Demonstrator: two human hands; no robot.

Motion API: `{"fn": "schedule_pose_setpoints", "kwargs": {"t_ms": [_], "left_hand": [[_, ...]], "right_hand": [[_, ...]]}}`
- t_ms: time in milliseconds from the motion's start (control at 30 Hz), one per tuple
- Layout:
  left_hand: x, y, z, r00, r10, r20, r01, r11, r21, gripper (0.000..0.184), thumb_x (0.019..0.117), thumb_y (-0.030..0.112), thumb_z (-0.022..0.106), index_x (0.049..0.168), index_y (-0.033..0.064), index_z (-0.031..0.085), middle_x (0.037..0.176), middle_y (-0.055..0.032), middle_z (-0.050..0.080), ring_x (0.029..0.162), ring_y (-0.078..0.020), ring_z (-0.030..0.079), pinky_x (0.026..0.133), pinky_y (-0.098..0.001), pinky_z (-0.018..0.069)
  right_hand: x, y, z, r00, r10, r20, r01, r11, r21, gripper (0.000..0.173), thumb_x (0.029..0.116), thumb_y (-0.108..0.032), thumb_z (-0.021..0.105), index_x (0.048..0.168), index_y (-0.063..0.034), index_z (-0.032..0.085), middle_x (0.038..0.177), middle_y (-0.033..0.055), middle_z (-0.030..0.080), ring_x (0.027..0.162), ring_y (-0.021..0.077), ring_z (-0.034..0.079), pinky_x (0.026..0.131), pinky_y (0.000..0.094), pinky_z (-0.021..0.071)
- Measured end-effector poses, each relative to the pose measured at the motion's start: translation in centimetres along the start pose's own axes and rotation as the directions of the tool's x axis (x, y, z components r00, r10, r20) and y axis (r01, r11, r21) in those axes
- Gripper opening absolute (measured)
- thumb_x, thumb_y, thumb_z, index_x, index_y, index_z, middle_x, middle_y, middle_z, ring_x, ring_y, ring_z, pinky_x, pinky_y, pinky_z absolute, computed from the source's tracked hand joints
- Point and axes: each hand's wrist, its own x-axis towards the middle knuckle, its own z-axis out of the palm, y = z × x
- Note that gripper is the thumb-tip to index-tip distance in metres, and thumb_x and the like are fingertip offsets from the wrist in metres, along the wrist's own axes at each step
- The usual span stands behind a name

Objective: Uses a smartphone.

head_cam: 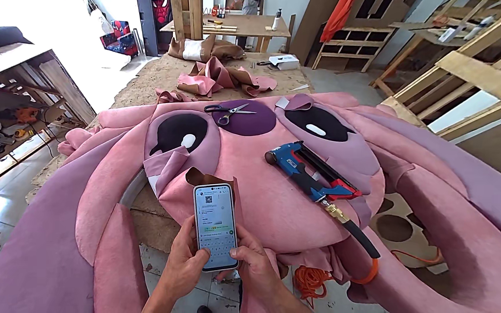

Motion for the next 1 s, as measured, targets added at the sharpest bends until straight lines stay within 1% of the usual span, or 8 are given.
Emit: {"fn": "schedule_pose_setpoints", "kwargs": {"t_ms": [133,233,433,700,833,933,1000], "left_hand": [[-0.06,0.17,0.15,1.000,-0.007,-0.029,0.007,1.000,0.012,0.057,0.0892,0.008,0.056,0.144,-0.0008,0.040,0.118,-0.0156,0.072,0.103,-0.0257,0.073,0.088,-0.0407,0.0632],[-0.05,0.16,0.23,0.999,-0.010,-0.037,0.010,1.000,0.002,0.058,0.0893,0.008,0.056,0.144,-0.0008,0.041,0.118,-0.0158,0.071,0.104,-0.0258,0.073,0.088,-0.0407,0.0629],[-0.05,0.09,0.15,0.999,-0.013,-0.036,0.013,1.000,-0.002,0.060,0.0857,0.006,0.056,0.143,-0.0010,0.041,0.117,-0.0163,0.072,0.104,-0.0264,0.073,0.088,-0.0408,0.0630],[-0.09,0.17,0.20,0.999,-0.015,-0.037,0.014,1.000,-0.016,0.060,0.0850,0.005,0.055,0.143,-0.0010,0.040,0.118,-0.0168,0.071,0.103,-0.0269,0.073,0.088,-0.0412,0.0630],[-0.03,0.13,0.38,0.999,0.002,-0.047,-0.002,1.000,0.007,0.053,0.0915,0.004,0.056,0.143,-0.0001,0.041,0.118,-0.0166,0.072,0.103,-0.0274,0.074,0.087,-0.0411,0.0635],[-0.07,-0.05,0.52,0.998,0.018,-0.058,-0.017,1.000,0.012,0.055,0.0902,0.006,0.058,0.142,0.0004,0.041,0.116,-0.0155,0.072,0.101,-0.0266,0.074,0.086,-0.0402,0.0639],[-0.06,-0.12,0.87,0.995,0.018,-0.102,-0.015,0.999,0.032,0.056,0.0899,0.009,0.062,0.141,0.0007,0.042,0.113,-0.0147,0.073,0.098,-0.0259,0.075,0.083,-0.0393,0.0647]], "right_hand": [[0.00,0.05,-0.07,1.000,0.002,0.003,-0.002,1.000,-0.014,0.049,0.0902,-0.004,0.048,0.138,0.0012,0.048,0.118,0.0205,0.070,0.096,0.0325,0.075,0.062,0.0478,0.0646],[-0.03,0.04,-0.13,1.000,0.003,0.008,-0.003,1.000,-0.015,0.050,0.0900,-0.004,0.049,0.139,0.0015,0.047,0.119,0.0209,0.069,0.097,0.0326,0.074,0.062,0.0478,0.0646],[-0.03,-0.09,0.01,1.000,0.012,0.002,-0.011,1.000,-0.013,0.051,0.0884,-0.003,0.049,0.139,0.0016,0.046,0.118,0.0202,0.070,0.096,0.0325,0.075,0.061,0.0477,0.0645],[-0.03,-0.15,0.13,1.000,0.015,-0.007,-0.015,0.999,-0.035,0.056,0.0842,0.002,0.045,0.140,0.0023,0.045,0.119,0.0199,0.069,0.096,0.0321,0.074,0.060,0.0479,0.0644],[-0.04,-0.12,0.12,1.000,0.010,-0.006,-0.010,0.999,-0.040,0.056,0.0847,0.003,0.045,0.140,0.0027,0.045,0.119,0.0203,0.069,0.097,0.0323,0.074,0.061,0.0481,0.0644],[-0.06,-0.16,0.12,1.000,0.013,-0.002,-0.013,0.999,-0.052,0.055,0.0850,0.003,0.044,0.140,0.0027,0.045,0.119,0.0203,0.069,0.096,0.0321,0.074,0.061,0.0476,0.0644],[-0.02,-0.14,0.18,1.000,0.011,-0.007,-0.011,0.998,-0.062,0.052,0.0879,0.000,0.047,0.139,0.0024,0.046,0.117,0.0198,0.070,0.095,0.0313,0.075,0.061,0.0467,0.0647]]}}
